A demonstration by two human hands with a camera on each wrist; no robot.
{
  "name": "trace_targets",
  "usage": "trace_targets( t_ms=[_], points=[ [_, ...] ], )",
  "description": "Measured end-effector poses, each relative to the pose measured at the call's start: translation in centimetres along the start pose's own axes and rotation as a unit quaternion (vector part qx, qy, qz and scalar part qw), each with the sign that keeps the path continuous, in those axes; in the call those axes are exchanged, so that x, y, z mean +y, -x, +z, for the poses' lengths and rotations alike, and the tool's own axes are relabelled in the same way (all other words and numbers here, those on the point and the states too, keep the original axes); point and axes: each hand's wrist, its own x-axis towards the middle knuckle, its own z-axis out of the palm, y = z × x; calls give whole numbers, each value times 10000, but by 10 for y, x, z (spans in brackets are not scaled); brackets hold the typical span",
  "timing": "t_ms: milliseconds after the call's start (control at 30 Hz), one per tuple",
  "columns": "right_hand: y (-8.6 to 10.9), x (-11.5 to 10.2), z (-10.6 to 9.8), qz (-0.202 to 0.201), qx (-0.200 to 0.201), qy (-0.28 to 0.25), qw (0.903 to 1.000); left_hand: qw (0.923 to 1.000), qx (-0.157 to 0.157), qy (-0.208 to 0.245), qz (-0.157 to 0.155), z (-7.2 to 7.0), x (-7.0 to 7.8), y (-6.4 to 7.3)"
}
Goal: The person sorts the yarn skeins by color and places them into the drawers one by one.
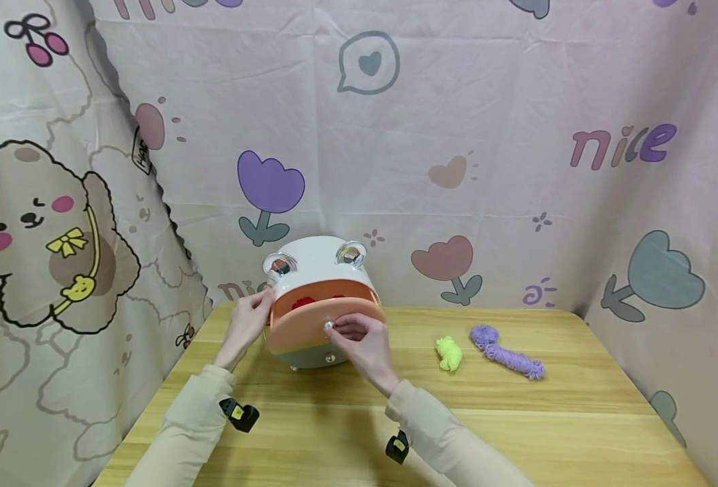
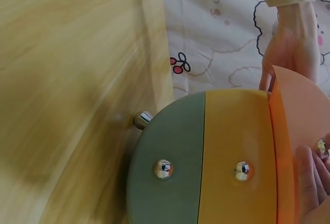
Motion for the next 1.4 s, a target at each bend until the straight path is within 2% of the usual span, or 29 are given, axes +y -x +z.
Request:
trace_targets(
  t_ms=[200,333,800,1133,1400],
  points=[
    [-9,0,4,265,47,60,9996,10000,-17,-30,-15,0,0,0],
    [-14,7,6,200,103,49,9997,10000,-29,-22,-33,0,0,0],
    [-30,8,11,285,184,188,9992,9999,51,-105,-12,0,-1,-2],
    [-40,11,12,148,172,578,9981,10000,57,17,-22,1,-2,-2],
    [-43,11,13,130,134,594,9981,9999,17,100,-56,0,-1,-2]
  ],
)
